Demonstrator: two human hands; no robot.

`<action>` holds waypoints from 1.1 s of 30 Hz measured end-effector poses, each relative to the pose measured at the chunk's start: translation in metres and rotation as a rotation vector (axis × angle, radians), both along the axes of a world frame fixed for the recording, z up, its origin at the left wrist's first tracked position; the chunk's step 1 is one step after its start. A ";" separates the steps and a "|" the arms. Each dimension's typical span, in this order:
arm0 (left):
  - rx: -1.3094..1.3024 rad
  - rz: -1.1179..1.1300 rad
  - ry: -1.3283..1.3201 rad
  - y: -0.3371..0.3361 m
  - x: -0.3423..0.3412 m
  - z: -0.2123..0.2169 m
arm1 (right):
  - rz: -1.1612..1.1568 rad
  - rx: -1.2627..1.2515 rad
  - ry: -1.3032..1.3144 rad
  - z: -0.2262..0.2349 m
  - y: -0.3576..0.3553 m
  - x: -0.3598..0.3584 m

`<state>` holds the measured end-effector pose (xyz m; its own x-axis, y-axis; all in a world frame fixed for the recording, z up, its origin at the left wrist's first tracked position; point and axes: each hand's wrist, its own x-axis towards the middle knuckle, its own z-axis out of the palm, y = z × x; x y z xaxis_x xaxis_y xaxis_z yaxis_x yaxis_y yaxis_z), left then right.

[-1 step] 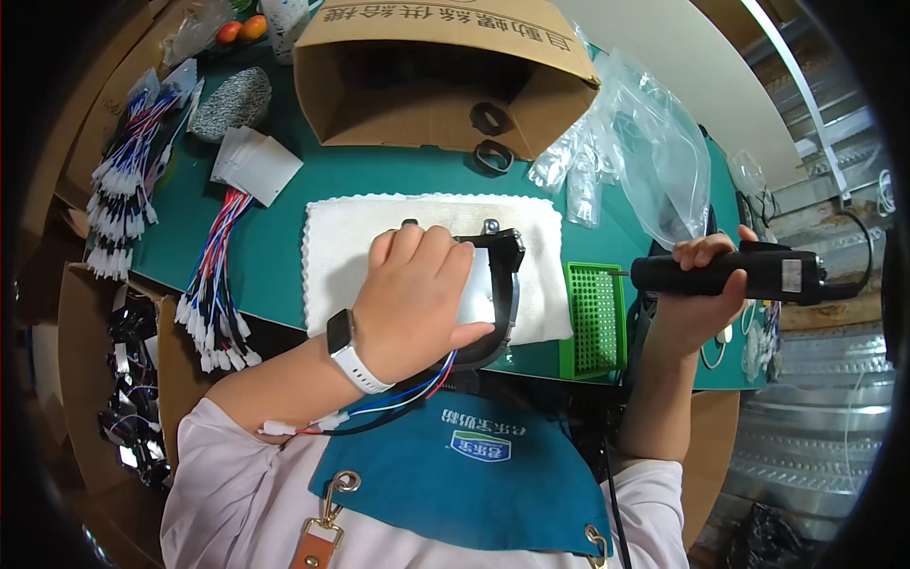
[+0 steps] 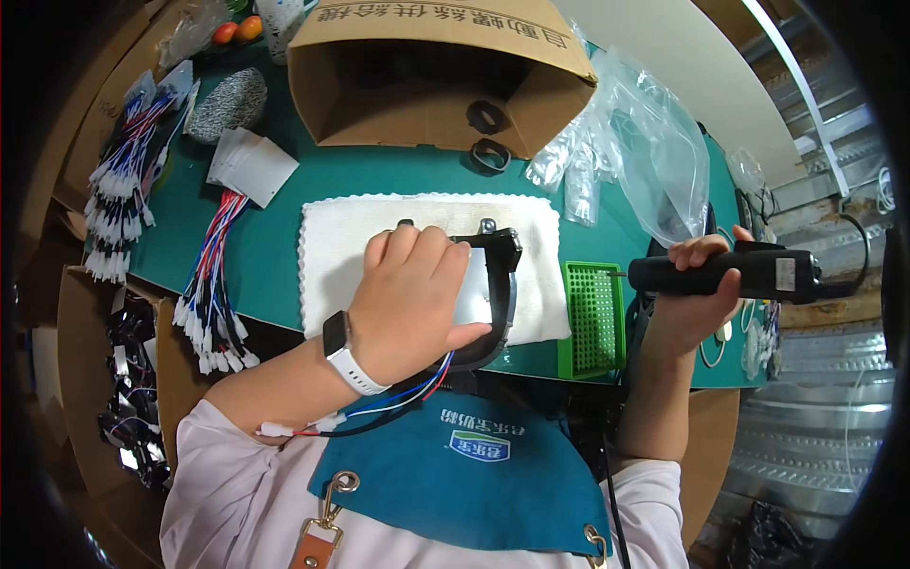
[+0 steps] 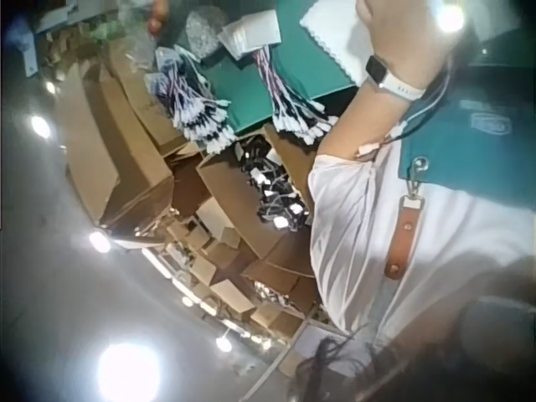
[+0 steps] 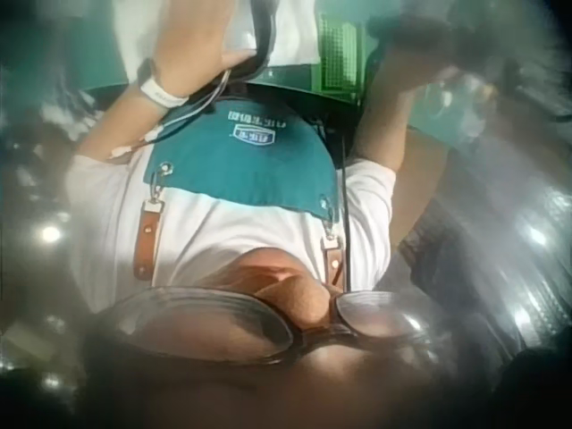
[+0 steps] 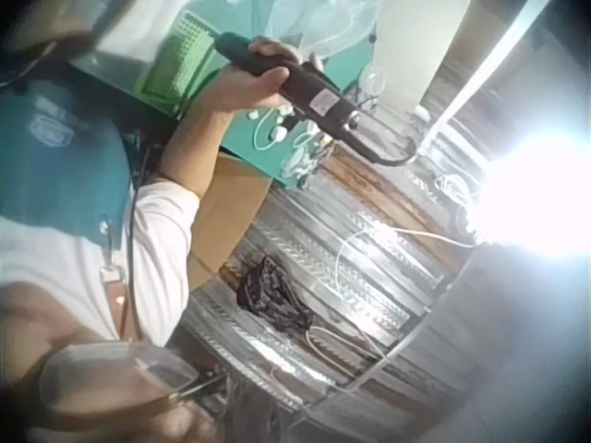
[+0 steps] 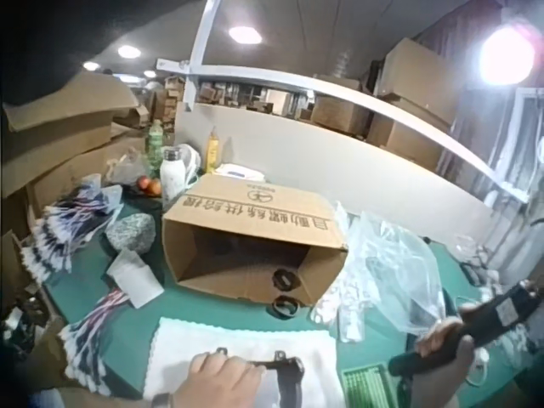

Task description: The person assembles black plastic electronic housings by inserting clear plastic lenses into the frames. They use a black handheld tool to press or secure components inside the housings. The person repeatedly handles the units, placing them into a cardboard box and retrieving them to continue the assembly process.

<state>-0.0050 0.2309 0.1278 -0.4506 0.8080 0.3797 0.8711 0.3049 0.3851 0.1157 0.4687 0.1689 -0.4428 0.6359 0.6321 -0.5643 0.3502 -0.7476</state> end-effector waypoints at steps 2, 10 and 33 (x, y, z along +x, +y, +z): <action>-0.015 0.003 -0.010 0.000 0.000 0.001 | -0.001 0.003 -0.022 -0.009 0.003 0.002; -0.029 0.006 -0.021 -0.001 -0.001 0.000 | 0.083 -0.018 -0.032 -0.022 0.006 0.001; 0.060 -0.105 -0.007 -0.012 -0.003 0.007 | -0.137 -0.132 0.087 0.005 -0.024 0.005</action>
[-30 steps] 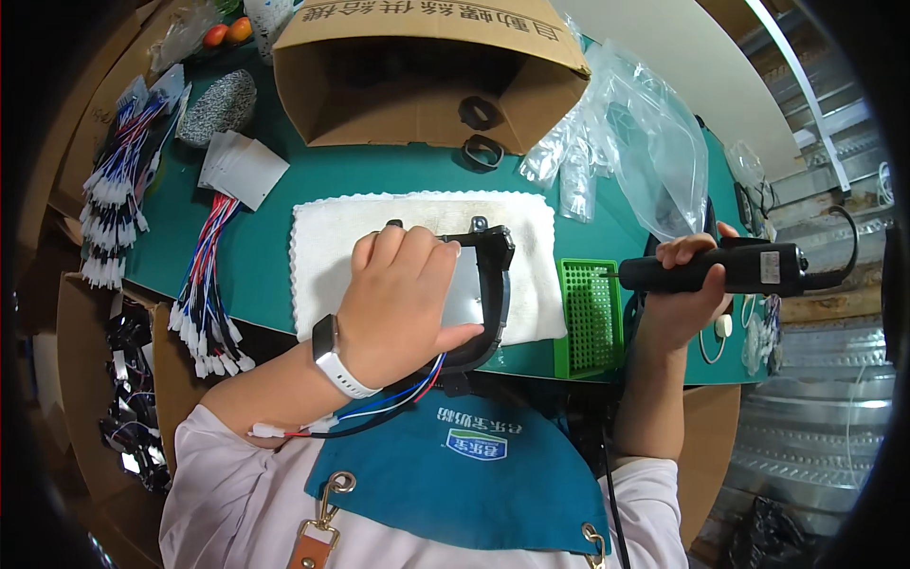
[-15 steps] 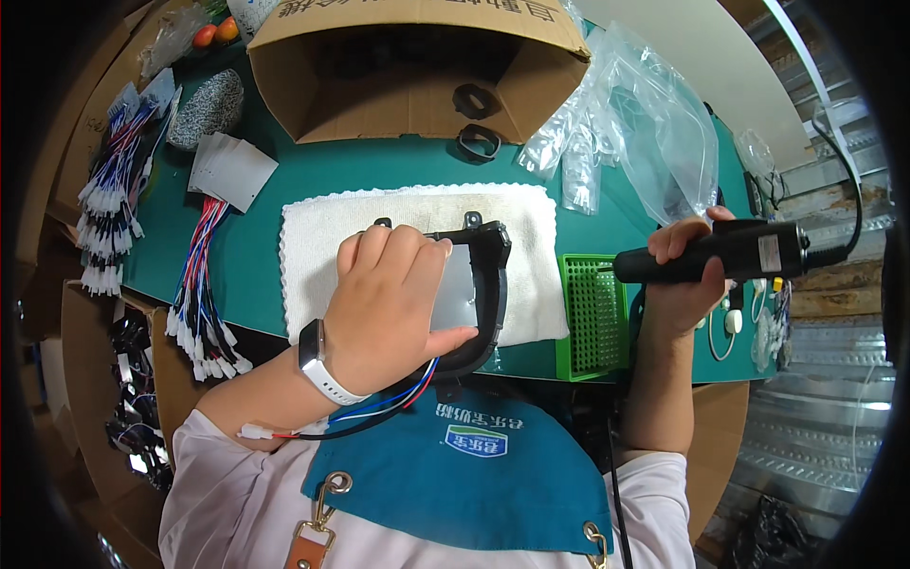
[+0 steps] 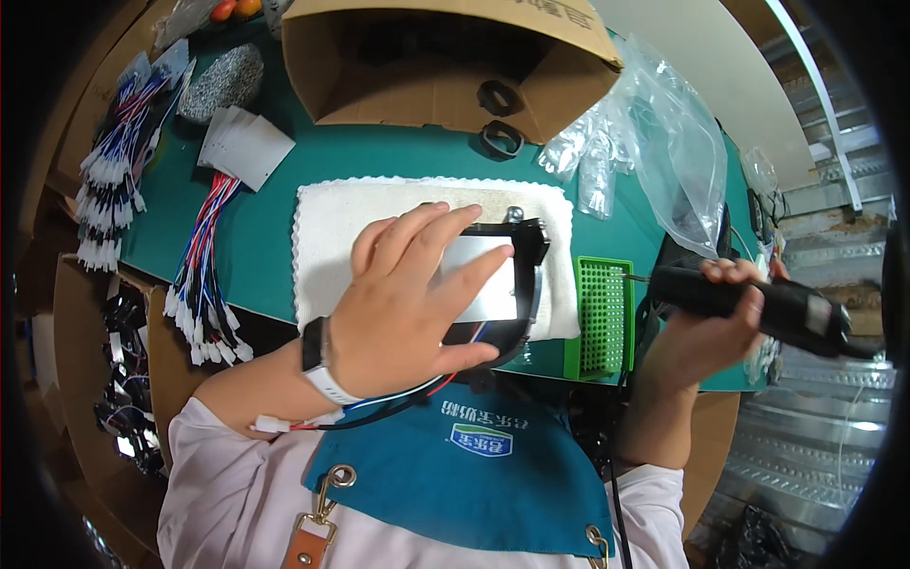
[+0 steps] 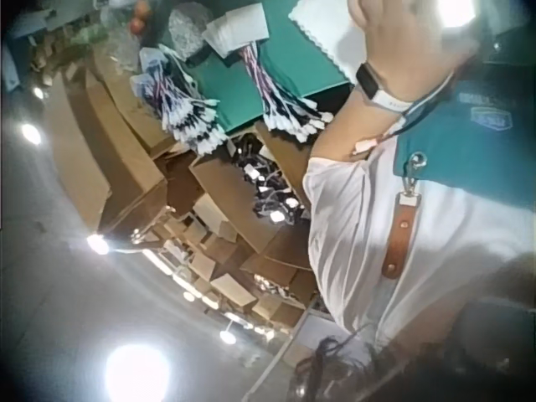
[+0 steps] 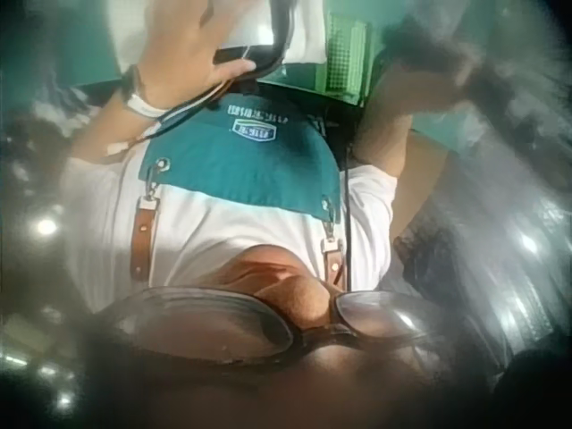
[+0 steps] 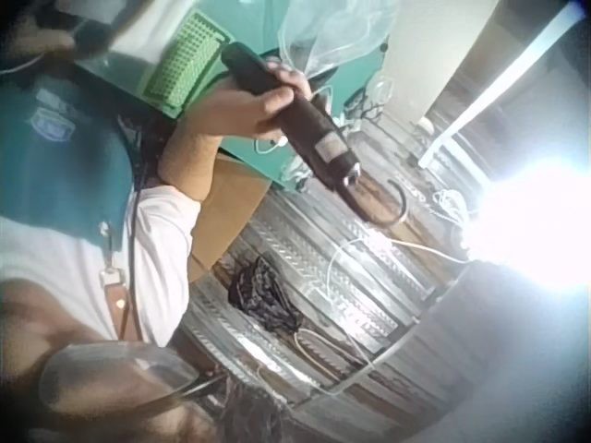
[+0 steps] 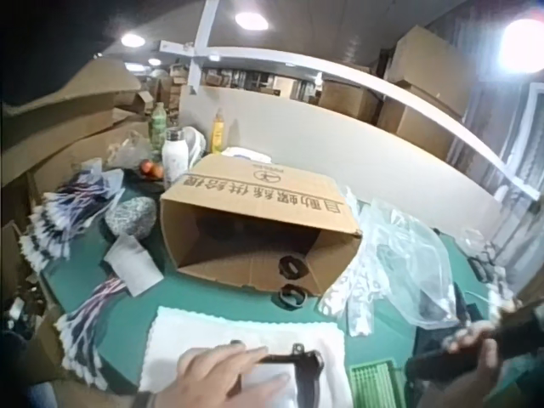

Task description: The person assembles black plastic electronic housings by inserting clear plastic lenses into the frames. They use a black handheld tool to press or secure components inside the housings. The person repeatedly handles the units, placing them into a cardboard box and retrieving them to continue the assembly process.

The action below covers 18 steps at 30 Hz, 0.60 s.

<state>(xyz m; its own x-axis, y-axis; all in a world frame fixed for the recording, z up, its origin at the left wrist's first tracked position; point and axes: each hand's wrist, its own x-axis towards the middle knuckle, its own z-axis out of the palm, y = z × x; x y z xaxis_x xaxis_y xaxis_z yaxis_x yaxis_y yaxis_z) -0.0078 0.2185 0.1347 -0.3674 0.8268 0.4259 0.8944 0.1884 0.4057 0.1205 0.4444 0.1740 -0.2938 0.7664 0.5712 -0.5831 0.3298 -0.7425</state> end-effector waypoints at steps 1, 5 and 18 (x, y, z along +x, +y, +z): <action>-0.011 -0.031 0.022 -0.010 -0.003 0.001 | 0.020 -0.011 0.036 0.008 -0.004 0.001; -0.175 -0.165 -0.045 -0.030 -0.007 -0.006 | 0.136 0.030 0.111 0.034 -0.036 0.003; 0.027 -0.115 0.003 -0.029 -0.001 -0.040 | 0.691 0.231 -0.021 0.010 -0.101 -0.049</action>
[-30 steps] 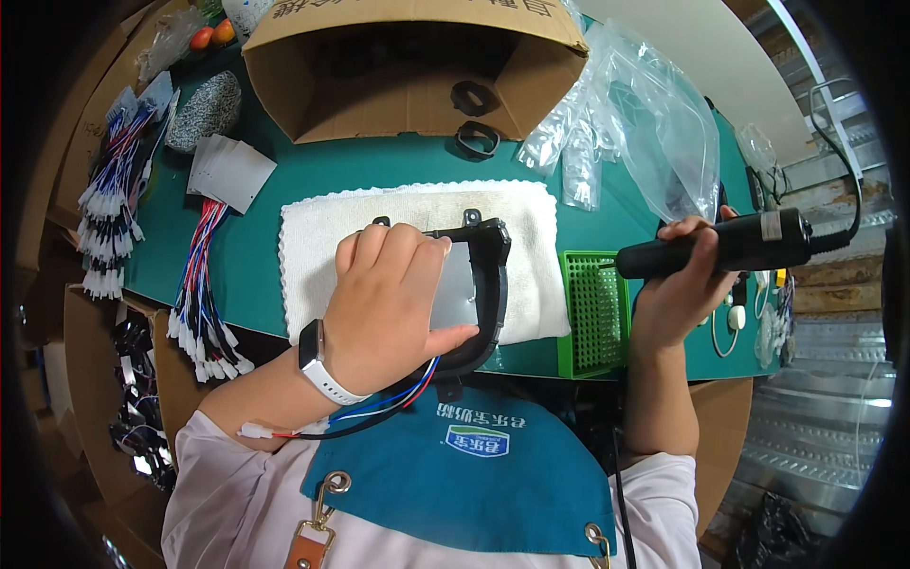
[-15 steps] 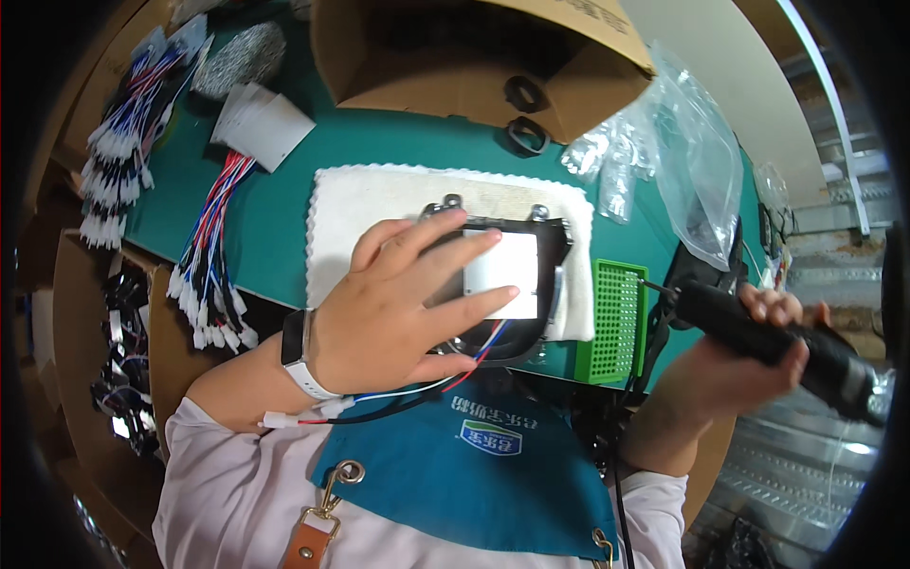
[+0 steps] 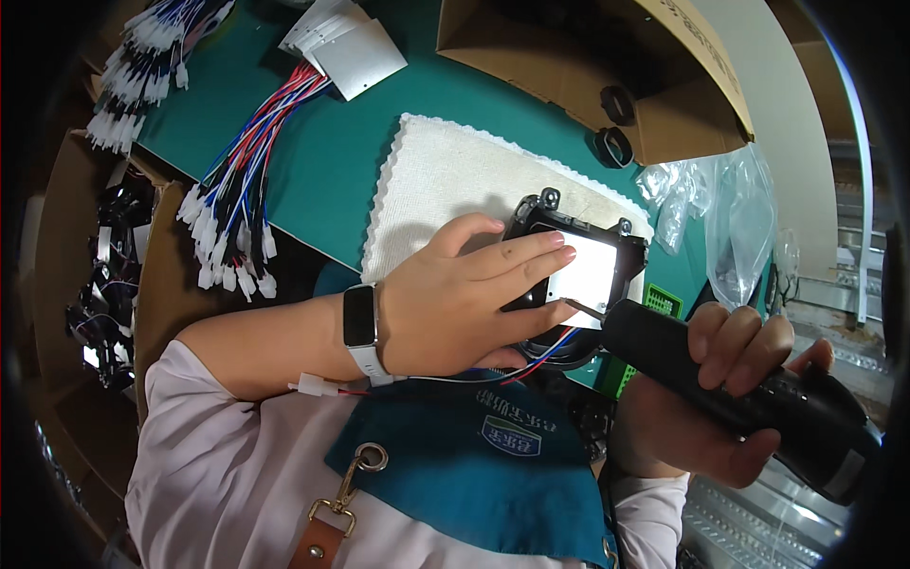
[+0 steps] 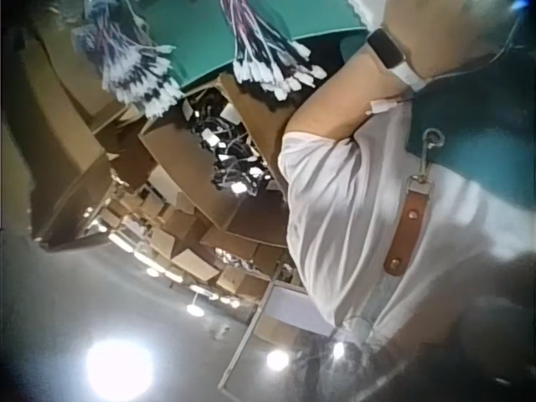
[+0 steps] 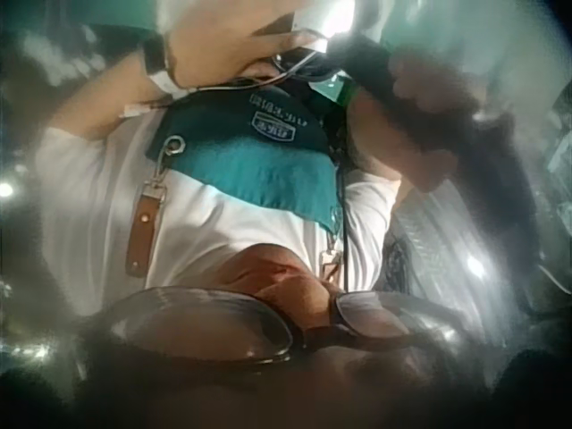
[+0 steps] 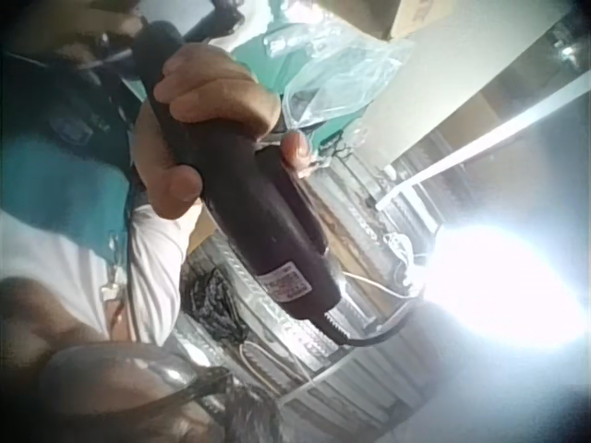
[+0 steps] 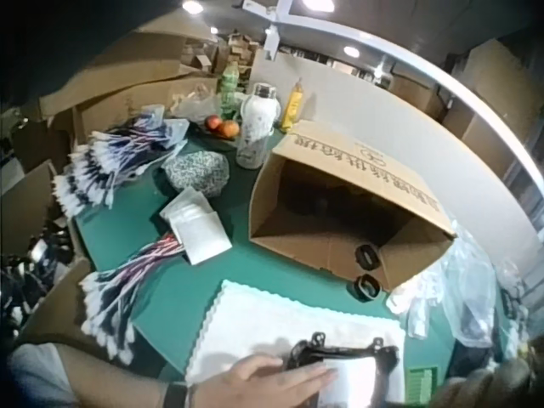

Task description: The person assembles black plastic electronic housings by inserting clear plastic lenses into the frames. They use a black handheld tool to press or secure components inside the housings. The person repeatedly handles the units, placing them into a cardboard box and retrieving them to continue the assembly process.

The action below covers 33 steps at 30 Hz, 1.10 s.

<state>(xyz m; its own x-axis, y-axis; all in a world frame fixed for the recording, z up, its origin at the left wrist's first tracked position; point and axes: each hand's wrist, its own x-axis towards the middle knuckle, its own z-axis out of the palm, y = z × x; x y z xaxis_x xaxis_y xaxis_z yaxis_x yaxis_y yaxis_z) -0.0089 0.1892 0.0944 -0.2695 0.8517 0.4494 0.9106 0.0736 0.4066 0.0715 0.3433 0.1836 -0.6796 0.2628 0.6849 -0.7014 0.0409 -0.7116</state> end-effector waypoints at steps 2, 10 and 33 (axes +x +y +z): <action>0.011 -0.001 -0.012 0.000 0.000 0.000 | 0.003 0.023 -0.003 0.000 -0.001 -0.001; 0.045 -0.017 -0.045 0.000 -0.002 -0.002 | 0.038 0.071 -0.054 -0.006 -0.003 -0.010; 0.101 0.028 0.285 0.002 -0.005 -0.005 | 0.610 0.043 -0.148 -0.002 0.024 -0.048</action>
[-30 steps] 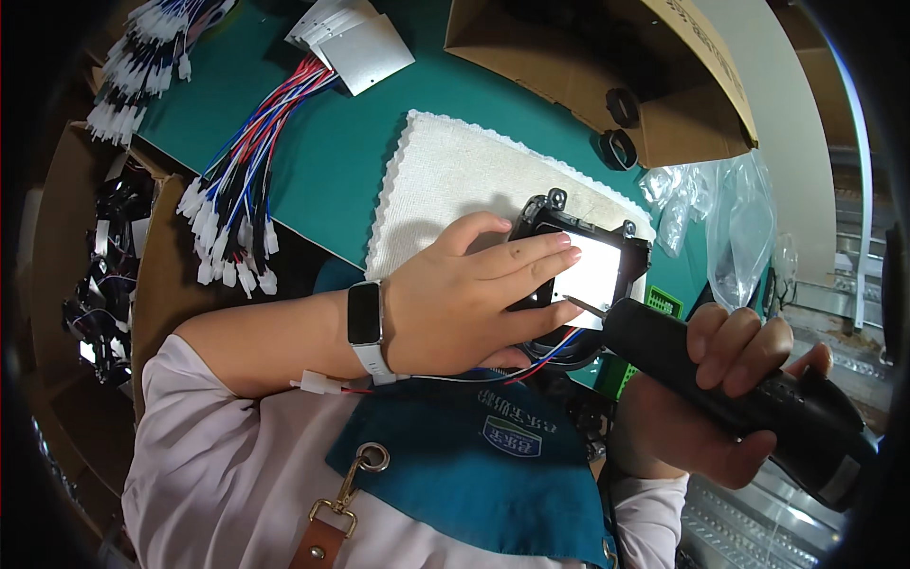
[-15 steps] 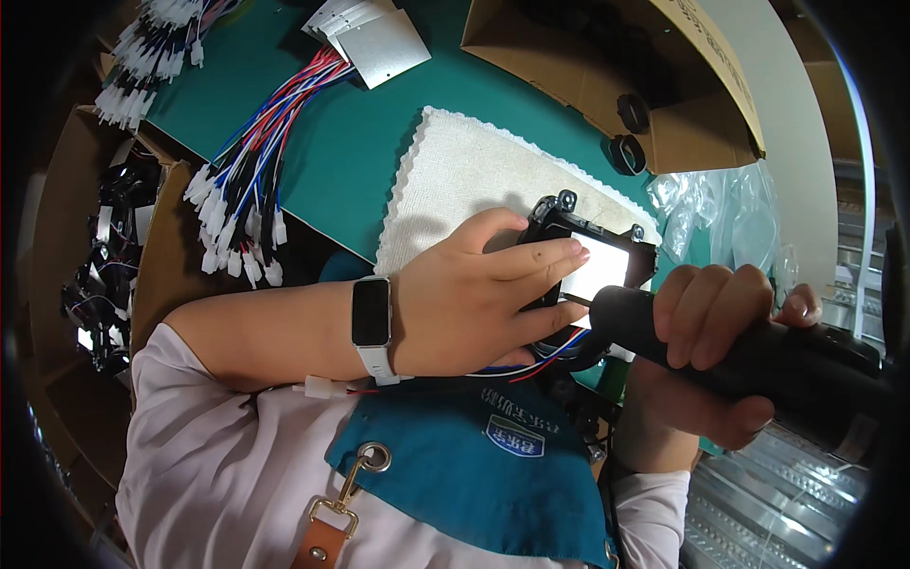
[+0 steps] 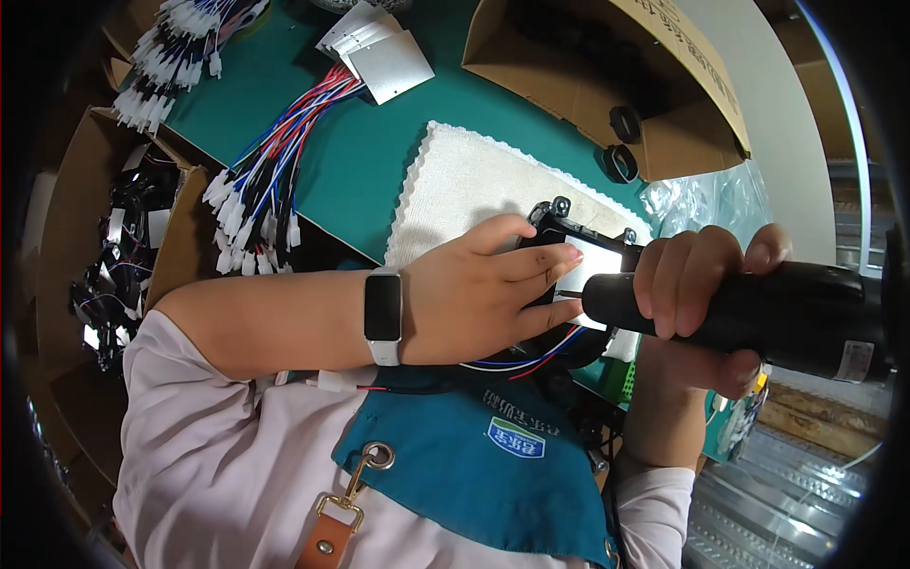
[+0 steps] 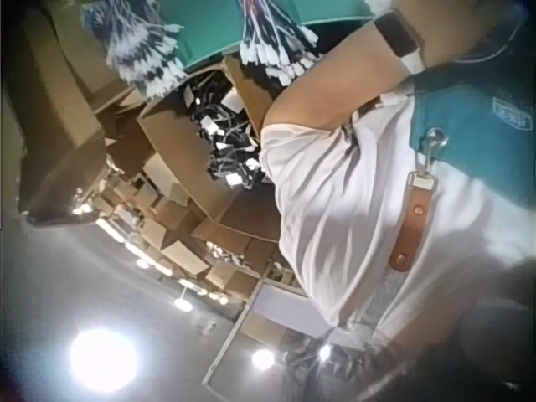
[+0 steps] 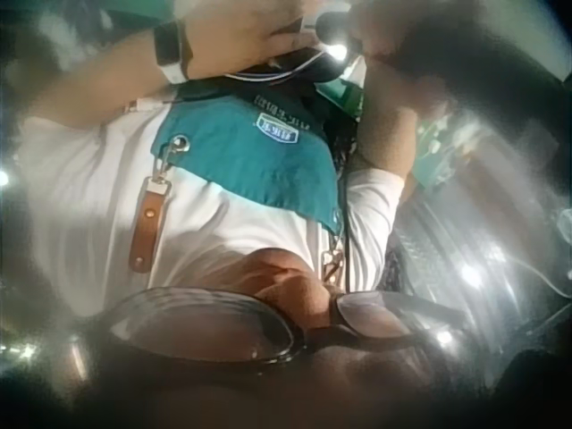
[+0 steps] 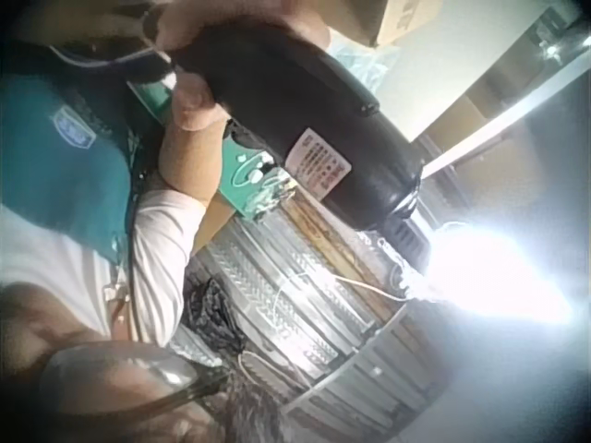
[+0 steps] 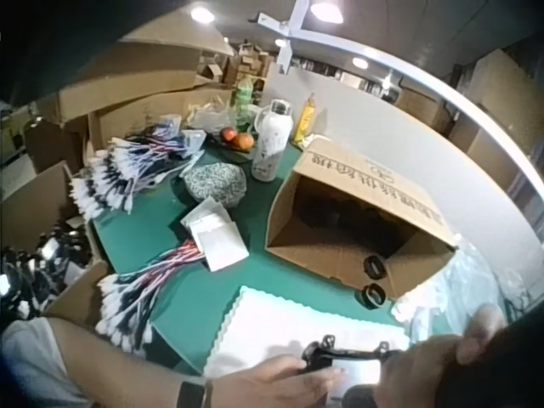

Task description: The person assembles black plastic electronic housings by inserting clear plastic lenses into the frames. They use a black handheld tool to press or secure components inside the housings. The person repeatedly handles the units, placing them into a cardboard box and retrieving them to continue the assembly process.

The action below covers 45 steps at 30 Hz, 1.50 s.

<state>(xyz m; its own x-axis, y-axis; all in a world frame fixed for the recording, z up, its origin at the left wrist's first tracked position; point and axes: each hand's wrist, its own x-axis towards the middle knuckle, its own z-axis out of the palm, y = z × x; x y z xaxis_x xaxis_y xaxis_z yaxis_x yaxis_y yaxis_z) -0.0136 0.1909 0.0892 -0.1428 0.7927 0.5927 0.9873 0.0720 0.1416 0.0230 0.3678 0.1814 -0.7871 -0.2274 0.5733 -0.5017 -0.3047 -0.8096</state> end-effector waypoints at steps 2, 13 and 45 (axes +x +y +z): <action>0.020 -0.031 -0.025 0.002 -0.002 0.001 | 0.055 0.036 0.066 -0.003 0.003 -0.005; -0.014 -0.072 0.017 0.003 -0.008 0.005 | -0.095 -0.029 -0.032 -0.001 -0.006 0.005; -0.142 -0.147 -0.945 -0.271 -0.067 0.151 | -1.307 1.643 -0.433 -0.041 0.138 0.155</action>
